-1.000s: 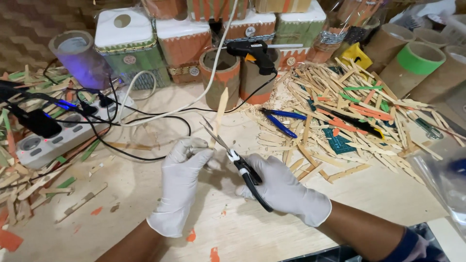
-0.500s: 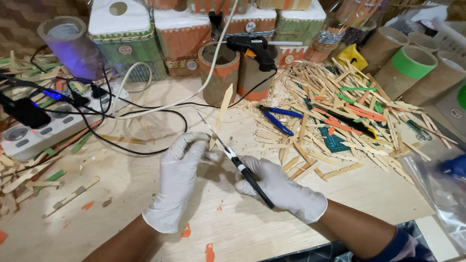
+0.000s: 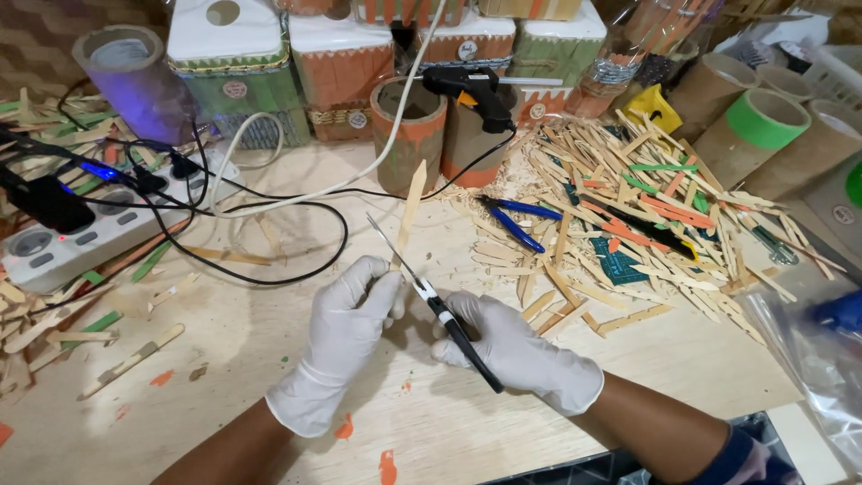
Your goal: Cutting popsicle sticks to specific lengths and gluing them together to build a craft structure using a hot glue gun.
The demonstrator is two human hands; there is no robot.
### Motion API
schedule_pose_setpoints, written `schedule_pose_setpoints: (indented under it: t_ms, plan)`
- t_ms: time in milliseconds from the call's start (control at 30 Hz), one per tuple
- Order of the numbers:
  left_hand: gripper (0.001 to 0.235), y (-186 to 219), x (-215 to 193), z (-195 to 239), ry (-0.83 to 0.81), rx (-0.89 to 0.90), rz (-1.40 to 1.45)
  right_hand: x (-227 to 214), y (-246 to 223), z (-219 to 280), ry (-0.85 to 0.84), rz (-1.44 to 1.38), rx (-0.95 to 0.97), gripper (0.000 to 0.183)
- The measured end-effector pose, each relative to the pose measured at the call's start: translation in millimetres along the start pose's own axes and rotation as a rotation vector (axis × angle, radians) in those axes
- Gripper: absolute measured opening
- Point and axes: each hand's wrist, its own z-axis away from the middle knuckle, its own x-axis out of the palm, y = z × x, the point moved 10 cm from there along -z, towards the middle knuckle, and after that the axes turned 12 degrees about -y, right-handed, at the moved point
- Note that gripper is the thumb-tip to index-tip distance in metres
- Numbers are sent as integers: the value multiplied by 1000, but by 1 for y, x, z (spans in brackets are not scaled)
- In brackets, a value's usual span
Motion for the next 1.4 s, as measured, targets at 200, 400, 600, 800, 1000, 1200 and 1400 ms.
schedule_pose_setpoints:
  t_ms: [200, 400, 600, 800, 1000, 1200, 1400]
  plan:
    - [22, 3, -1, 7, 60, -37, -2, 5, 12, -8, -5, -14, -56, 41]
    - [22, 8, 0, 12, 84, -33, 24, 7, -8, -2, -19, -15, -164, 42]
    - [23, 12, 8, 16, 19, 5, 26, 5, -44, 12, -63, 4, -344, 76]
    - [28, 7, 10, 16, -6, 20, 68, 6, -51, 12, -149, -127, -323, 13]
    - [25, -2, 12, 16, -30, 36, 31, 4, -46, 11, -143, 6, -340, 20]
    - [28, 25, 15, 25, -27, 230, -252, 1, -38, 9, -141, -91, -321, 35]
    - [23, 29, 18, 32, -5, 303, -371, 3, -46, 14, -110, -120, -450, 64]
